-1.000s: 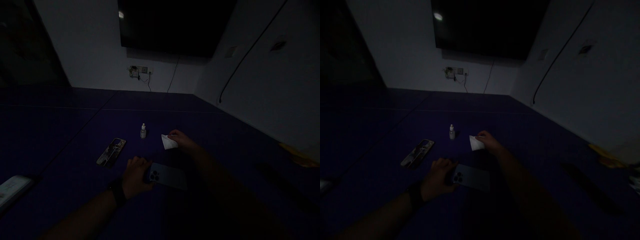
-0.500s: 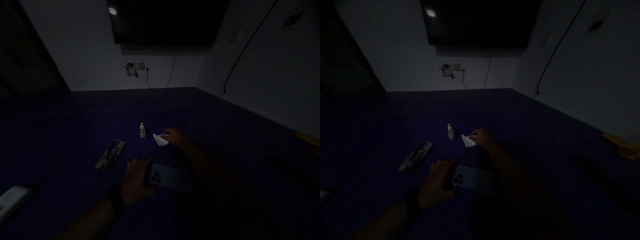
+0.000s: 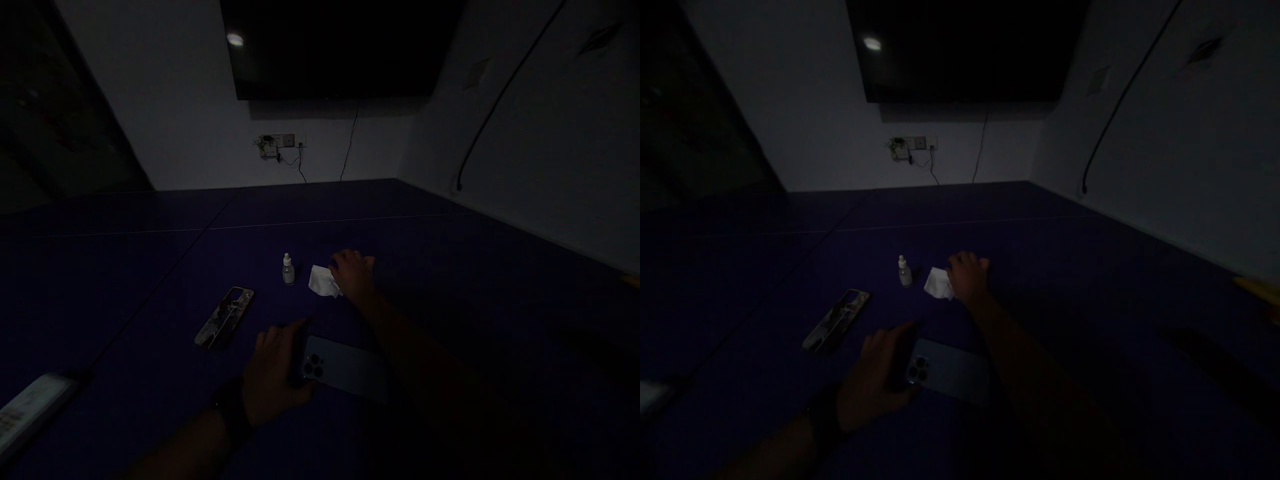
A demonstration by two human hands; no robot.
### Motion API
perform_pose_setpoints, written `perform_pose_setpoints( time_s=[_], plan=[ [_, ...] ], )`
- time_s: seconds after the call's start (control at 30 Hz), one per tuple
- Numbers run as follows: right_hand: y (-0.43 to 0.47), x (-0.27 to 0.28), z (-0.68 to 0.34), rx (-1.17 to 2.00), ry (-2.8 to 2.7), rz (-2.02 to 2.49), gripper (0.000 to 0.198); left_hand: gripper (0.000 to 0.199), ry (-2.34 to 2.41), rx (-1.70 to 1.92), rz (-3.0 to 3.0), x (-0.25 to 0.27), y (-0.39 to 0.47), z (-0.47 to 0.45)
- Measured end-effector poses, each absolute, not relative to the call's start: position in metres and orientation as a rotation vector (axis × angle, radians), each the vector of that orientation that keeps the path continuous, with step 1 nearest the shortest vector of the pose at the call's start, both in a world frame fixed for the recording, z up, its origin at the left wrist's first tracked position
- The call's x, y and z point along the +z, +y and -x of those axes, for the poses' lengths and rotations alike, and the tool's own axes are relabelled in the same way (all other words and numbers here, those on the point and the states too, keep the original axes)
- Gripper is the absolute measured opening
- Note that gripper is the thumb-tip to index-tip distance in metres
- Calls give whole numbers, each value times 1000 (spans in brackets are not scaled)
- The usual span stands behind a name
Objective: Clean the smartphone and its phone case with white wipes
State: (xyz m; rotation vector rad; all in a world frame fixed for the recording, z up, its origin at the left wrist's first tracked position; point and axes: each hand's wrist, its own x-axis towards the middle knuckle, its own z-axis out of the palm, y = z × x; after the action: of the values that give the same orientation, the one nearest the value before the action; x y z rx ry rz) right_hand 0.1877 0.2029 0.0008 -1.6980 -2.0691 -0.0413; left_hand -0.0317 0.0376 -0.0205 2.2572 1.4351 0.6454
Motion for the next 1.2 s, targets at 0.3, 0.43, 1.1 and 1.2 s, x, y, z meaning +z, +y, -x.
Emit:
perform_pose_setpoints(
  time_s=[0.3, 0.43, 1.1, 1.2],
  plan=[
    [186, -27, -181, 2, -2463, 1343, 32, 71, 1476, 603, -2283, -23, 36, 33],
    [182, -24, -179, 40, -2495, 1347, 39, 71, 1488, 675, -2296, -26, 37, 33],
    [29, -4, -186, 176, -2445, 1493, 49, 51, 2190, 249, -2319, 5, 63, 74],
    [27, -4, -184, 162, -2463, 1476, 49, 54, 2299, 179, -2201, 7, 72, 97]
  ],
)
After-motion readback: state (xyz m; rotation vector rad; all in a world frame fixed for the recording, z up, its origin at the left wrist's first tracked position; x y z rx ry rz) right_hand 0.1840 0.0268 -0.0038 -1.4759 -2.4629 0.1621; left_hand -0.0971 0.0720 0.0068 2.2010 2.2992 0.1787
